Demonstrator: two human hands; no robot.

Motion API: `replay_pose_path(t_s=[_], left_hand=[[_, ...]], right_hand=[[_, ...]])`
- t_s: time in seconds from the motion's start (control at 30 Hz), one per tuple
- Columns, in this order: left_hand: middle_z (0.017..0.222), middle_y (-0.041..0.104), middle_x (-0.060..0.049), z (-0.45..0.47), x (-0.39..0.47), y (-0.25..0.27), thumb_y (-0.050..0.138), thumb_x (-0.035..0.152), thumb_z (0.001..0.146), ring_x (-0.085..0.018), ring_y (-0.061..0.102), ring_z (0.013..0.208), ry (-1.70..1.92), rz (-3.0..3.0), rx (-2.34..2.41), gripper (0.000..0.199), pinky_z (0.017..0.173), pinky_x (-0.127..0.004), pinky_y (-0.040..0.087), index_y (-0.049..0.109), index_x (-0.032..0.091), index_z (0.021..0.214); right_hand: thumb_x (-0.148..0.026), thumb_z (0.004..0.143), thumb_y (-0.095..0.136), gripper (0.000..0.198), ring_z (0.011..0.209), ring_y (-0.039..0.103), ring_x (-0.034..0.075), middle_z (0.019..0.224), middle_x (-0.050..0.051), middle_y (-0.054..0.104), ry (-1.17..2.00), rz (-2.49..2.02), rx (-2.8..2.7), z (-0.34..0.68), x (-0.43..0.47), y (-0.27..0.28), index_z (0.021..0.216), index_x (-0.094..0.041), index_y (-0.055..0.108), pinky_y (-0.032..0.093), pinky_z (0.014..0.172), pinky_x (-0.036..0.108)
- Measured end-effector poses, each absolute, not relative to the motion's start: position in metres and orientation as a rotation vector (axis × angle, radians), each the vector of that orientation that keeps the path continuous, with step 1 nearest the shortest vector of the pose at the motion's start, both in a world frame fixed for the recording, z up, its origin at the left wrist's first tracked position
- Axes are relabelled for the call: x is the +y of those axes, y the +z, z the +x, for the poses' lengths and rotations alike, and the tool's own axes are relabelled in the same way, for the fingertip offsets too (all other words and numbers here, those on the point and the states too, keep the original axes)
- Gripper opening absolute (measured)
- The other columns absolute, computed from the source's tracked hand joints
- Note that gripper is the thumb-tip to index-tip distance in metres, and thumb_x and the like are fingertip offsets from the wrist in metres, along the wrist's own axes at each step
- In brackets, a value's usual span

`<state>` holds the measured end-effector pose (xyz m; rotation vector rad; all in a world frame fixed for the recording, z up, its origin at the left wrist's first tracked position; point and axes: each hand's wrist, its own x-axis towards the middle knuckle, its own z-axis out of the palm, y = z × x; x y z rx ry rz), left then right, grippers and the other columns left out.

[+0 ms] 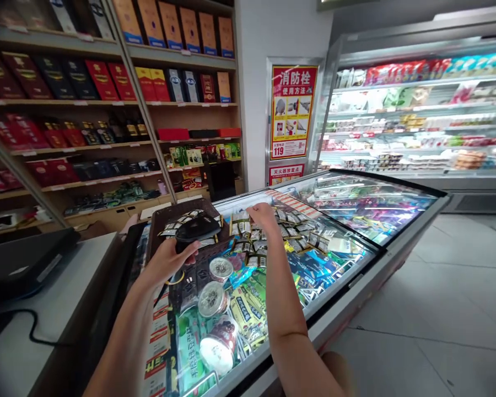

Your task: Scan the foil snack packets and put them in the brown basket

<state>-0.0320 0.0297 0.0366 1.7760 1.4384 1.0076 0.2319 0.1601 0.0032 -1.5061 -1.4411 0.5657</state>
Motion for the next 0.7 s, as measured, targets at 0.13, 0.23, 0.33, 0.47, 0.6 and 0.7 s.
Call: replay_pose_path(t_s=[0.13, 0.23, 0.33, 0.47, 0.6, 0.7], left_hand=[[0.07, 0.067, -0.003, -0.024, 0.035, 0.028, 0.067, 0.063, 0.073, -0.022, 0.067, 0.063, 0.896, 1.809, 1.412, 0.045, 0.056, -0.028, 0.046, 0.06, 0.019, 0.077], [0.068, 0.067, -0.004, -0.023, 0.039, 0.023, 0.065, 0.063, 0.075, -0.022, 0.067, 0.064, 0.826, 1.858, 1.43, 0.044, 0.057, -0.029, 0.046, 0.061, 0.019, 0.076], [0.068, 0.068, -0.005, -0.021, 0.04, 0.021, 0.064, 0.063, 0.077, -0.023, 0.067, 0.065, 0.781, 1.889, 1.471, 0.044, 0.058, -0.029, 0.047, 0.061, 0.02, 0.075], [0.068, 0.069, -0.005, -0.017, 0.039, 0.021, 0.065, 0.064, 0.075, -0.023, 0.068, 0.065, 0.796, 1.871, 1.459, 0.045, 0.057, -0.029, 0.047, 0.06, 0.019, 0.075], [0.068, 0.067, -0.004, -0.015, 0.038, 0.023, 0.067, 0.065, 0.073, -0.023, 0.067, 0.064, 0.814, 1.832, 1.456, 0.047, 0.057, -0.029, 0.048, 0.061, 0.018, 0.075], [0.068, 0.066, -0.004, -0.015, 0.036, 0.028, 0.07, 0.066, 0.068, -0.021, 0.066, 0.062, 0.845, 1.771, 1.445, 0.05, 0.058, -0.03, 0.05, 0.063, 0.017, 0.076]], right_hand=[[-0.028, 0.078, 0.053, 0.023, 0.048, 0.05, 0.01, 0.047, -0.003, 0.049, 0.651, -1.382, -1.493, 0.24, 0.161, 0.006, 0.06, -0.016, 0.058, 0.041, 0.05, 0.018], [-0.029, 0.078, 0.051, 0.024, 0.047, 0.048, 0.009, 0.047, -0.004, 0.046, 0.66, -1.338, -1.522, 0.244, 0.16, 0.006, 0.058, -0.017, 0.056, 0.038, 0.048, 0.018], [-0.029, 0.078, 0.052, 0.021, 0.049, 0.051, 0.011, 0.048, -0.003, 0.047, 0.724, -1.338, -1.512, 0.245, 0.158, 0.007, 0.061, -0.017, 0.057, 0.041, 0.05, 0.019], [-0.028, 0.08, 0.053, 0.021, 0.051, 0.054, 0.012, 0.052, -0.002, 0.052, 0.784, -1.305, -1.477, 0.244, 0.158, 0.009, 0.063, -0.017, 0.058, 0.044, 0.053, 0.02], [-0.026, 0.083, 0.052, 0.019, 0.053, 0.058, 0.012, 0.058, -0.001, 0.058, 0.84, -1.31, -1.426, 0.243, 0.162, 0.006, 0.07, -0.017, 0.062, 0.048, 0.055, 0.021], [-0.023, 0.087, 0.047, 0.023, 0.059, 0.064, 0.015, 0.064, 0.003, 0.064, 0.733, -1.416, -1.399, 0.247, 0.167, 0.002, 0.079, -0.016, 0.067, 0.051, 0.06, 0.022]])
